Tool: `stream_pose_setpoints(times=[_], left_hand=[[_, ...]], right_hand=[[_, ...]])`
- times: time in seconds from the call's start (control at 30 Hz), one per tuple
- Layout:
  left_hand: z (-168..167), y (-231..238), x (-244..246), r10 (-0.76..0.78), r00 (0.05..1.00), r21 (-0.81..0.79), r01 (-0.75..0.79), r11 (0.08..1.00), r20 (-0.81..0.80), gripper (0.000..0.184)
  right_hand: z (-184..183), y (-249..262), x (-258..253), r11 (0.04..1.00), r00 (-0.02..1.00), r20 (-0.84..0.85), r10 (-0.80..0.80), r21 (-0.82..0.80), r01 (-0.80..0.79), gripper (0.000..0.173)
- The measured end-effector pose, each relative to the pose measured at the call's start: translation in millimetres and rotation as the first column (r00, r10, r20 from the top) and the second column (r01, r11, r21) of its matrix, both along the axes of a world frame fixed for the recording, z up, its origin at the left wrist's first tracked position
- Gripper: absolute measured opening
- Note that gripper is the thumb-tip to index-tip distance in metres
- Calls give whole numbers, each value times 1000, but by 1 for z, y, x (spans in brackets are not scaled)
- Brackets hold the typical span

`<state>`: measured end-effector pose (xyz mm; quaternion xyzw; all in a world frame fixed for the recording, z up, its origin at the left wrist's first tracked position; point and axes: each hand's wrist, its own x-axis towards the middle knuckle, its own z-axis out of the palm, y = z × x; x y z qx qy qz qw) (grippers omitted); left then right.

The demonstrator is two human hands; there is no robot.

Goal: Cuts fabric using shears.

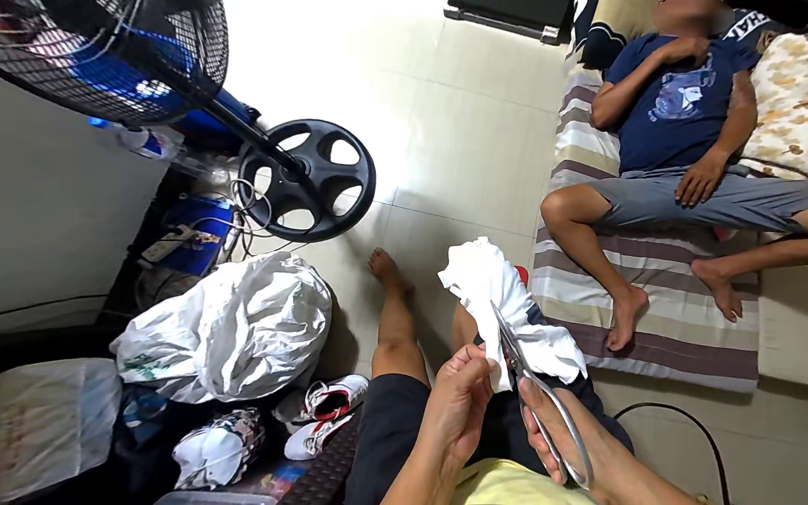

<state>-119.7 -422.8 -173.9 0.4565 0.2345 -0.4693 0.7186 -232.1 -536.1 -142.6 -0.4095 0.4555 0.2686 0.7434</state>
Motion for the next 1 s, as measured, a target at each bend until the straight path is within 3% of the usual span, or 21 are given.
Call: stream_pose_setpoints(times=[0.1, 0.27, 0.8, 1.0], left_hand=[[-4, 6, 1, 18, 999, -11, -17, 1000, 48, 24], [-8, 11, -2, -55, 962, 28, 49, 998, 266, 24], [-13, 20, -5, -8, 960, -143, 50, 988, 281, 24], [-28, 24, 7, 87, 877, -217, 21, 976, 474, 22]], right_hand=[[-1, -4, 0, 999, 999, 26, 44, -11, -44, 49], [-1, -14, 10, 993, 992, 42, 119, 8, -120, 51], [-2, -10, 12, 993, 993, 43, 111, -32, -109, 48], [-1, -16, 12, 988, 988, 38, 150, 23, -151, 51]])
